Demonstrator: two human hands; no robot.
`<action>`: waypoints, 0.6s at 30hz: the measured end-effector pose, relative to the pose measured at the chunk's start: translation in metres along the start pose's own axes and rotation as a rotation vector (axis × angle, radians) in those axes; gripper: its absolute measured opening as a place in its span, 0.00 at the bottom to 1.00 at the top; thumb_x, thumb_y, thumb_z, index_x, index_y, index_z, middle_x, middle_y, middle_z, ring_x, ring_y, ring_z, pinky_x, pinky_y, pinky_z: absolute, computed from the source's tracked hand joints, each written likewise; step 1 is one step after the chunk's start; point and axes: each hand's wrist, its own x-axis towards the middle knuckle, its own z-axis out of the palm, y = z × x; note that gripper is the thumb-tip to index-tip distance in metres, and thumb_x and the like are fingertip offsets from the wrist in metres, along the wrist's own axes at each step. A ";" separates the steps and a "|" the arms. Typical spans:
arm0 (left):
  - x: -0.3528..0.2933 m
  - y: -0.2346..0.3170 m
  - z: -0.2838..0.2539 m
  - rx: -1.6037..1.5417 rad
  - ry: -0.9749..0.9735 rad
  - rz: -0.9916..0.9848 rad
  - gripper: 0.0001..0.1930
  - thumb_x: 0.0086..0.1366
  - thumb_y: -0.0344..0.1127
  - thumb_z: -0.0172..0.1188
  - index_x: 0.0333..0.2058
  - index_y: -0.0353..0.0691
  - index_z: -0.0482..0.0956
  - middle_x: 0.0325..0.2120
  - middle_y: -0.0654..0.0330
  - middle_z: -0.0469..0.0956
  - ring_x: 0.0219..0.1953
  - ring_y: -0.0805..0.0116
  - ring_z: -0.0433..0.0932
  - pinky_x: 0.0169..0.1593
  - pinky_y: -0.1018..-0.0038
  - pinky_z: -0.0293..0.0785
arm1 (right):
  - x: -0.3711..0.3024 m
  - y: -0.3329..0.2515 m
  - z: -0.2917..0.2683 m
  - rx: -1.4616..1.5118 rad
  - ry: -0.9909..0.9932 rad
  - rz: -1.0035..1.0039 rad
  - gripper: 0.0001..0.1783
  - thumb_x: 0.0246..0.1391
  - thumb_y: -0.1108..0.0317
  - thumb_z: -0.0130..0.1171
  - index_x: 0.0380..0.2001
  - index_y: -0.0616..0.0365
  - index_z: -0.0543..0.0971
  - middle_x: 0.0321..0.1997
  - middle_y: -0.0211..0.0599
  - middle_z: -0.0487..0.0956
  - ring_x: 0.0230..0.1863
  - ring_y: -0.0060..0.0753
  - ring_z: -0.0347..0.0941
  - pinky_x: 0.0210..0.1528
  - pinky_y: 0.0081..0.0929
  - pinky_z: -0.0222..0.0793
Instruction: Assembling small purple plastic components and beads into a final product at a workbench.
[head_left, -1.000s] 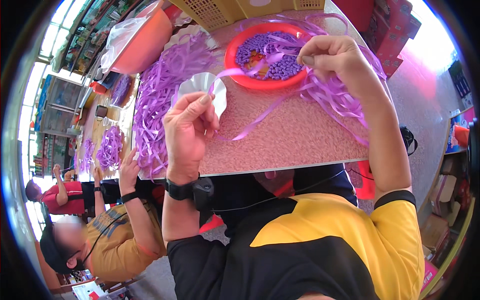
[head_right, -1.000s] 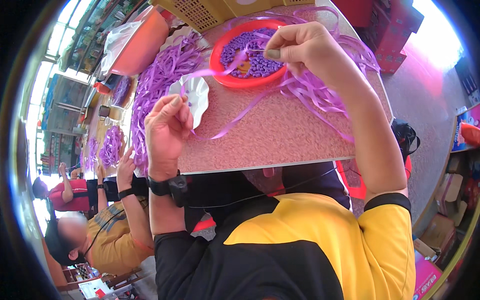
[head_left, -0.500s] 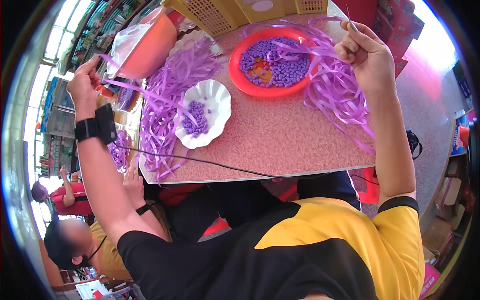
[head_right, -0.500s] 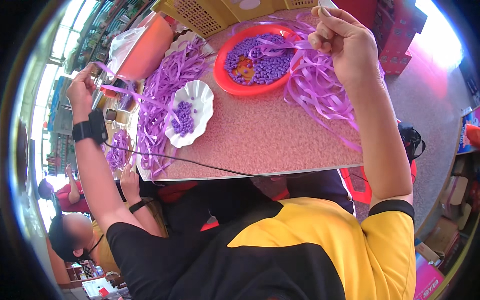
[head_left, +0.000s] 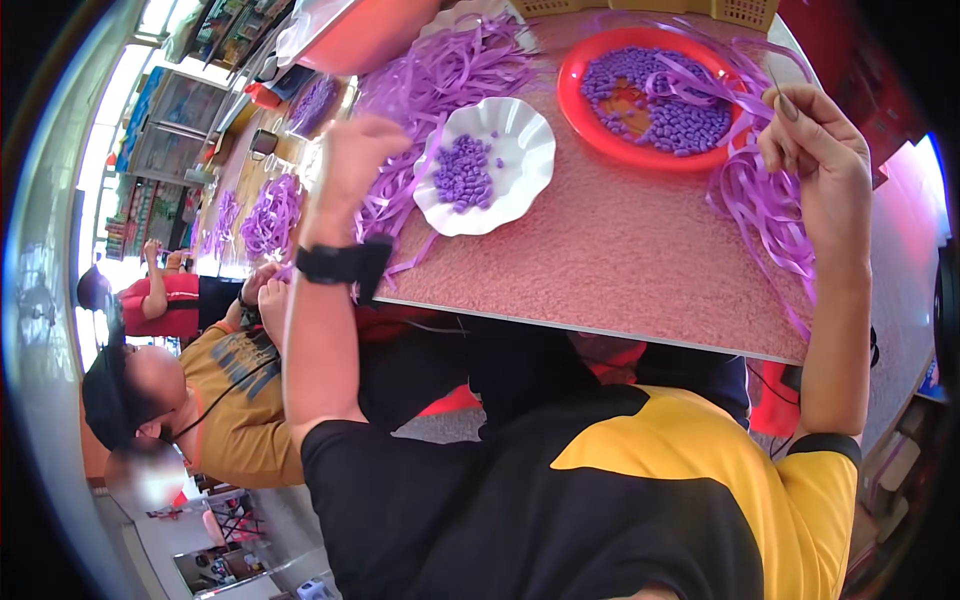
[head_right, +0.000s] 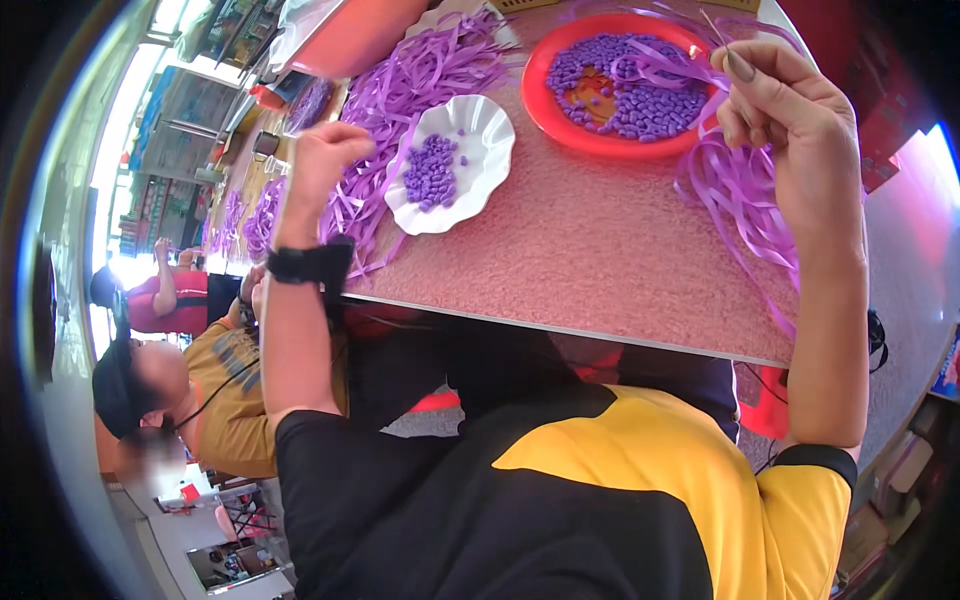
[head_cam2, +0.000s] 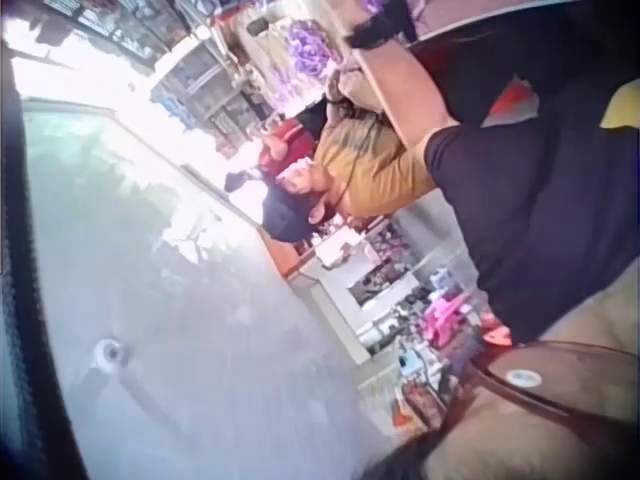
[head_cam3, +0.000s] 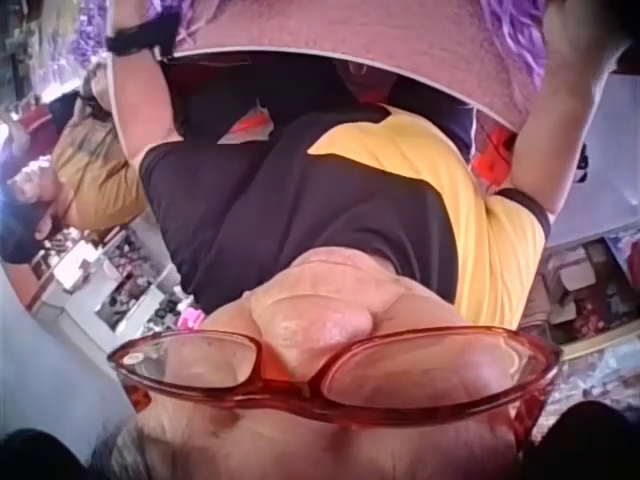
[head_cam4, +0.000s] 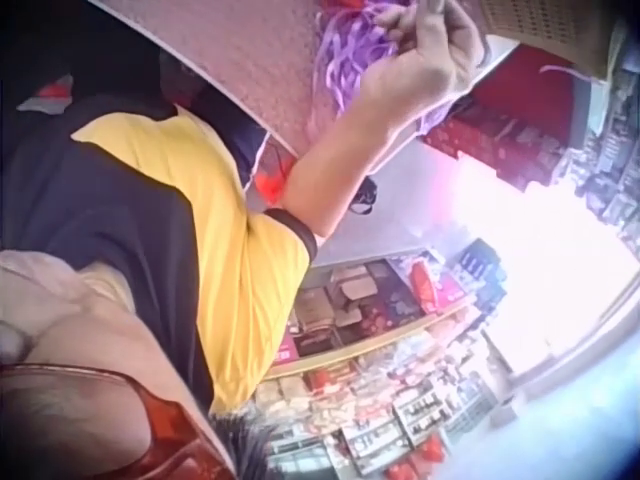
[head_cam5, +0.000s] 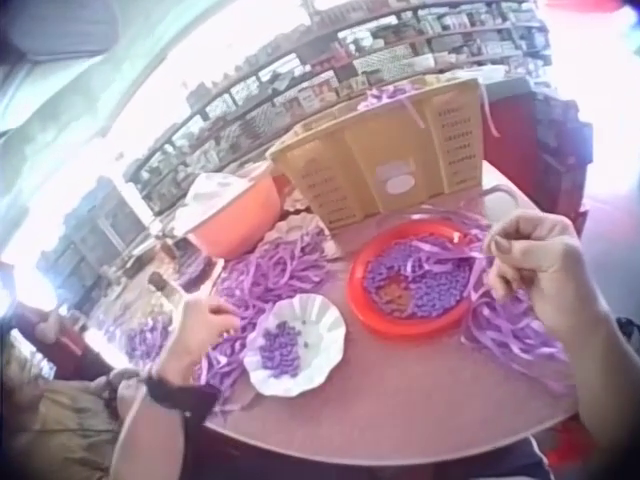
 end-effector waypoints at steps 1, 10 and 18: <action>-0.011 -0.004 0.014 -0.023 -0.035 -0.047 0.10 0.50 0.30 0.68 0.33 0.34 0.87 0.26 0.56 0.85 0.29 0.71 0.81 0.38 0.74 0.76 | -0.001 0.001 0.003 -0.020 0.000 0.023 0.11 0.61 0.69 0.59 0.40 0.68 0.81 0.22 0.26 0.69 0.22 0.18 0.58 0.28 0.20 0.60; -0.058 -0.025 0.059 0.209 0.085 -0.078 0.11 0.52 0.32 0.66 0.36 0.37 0.84 0.31 0.52 0.78 0.33 0.59 0.79 0.40 0.66 0.74 | -0.006 0.006 0.016 -0.117 0.006 0.098 0.09 0.62 0.70 0.58 0.39 0.67 0.80 0.23 0.27 0.69 0.22 0.17 0.58 0.28 0.19 0.60; -0.052 -0.019 0.073 -0.061 0.109 0.036 0.10 0.51 0.27 0.67 0.34 0.37 0.84 0.32 0.55 0.77 0.33 0.60 0.78 0.40 0.67 0.73 | -0.008 0.005 0.019 -0.161 -0.083 0.145 0.08 0.61 0.71 0.59 0.38 0.67 0.80 0.26 0.28 0.73 0.22 0.16 0.60 0.27 0.18 0.60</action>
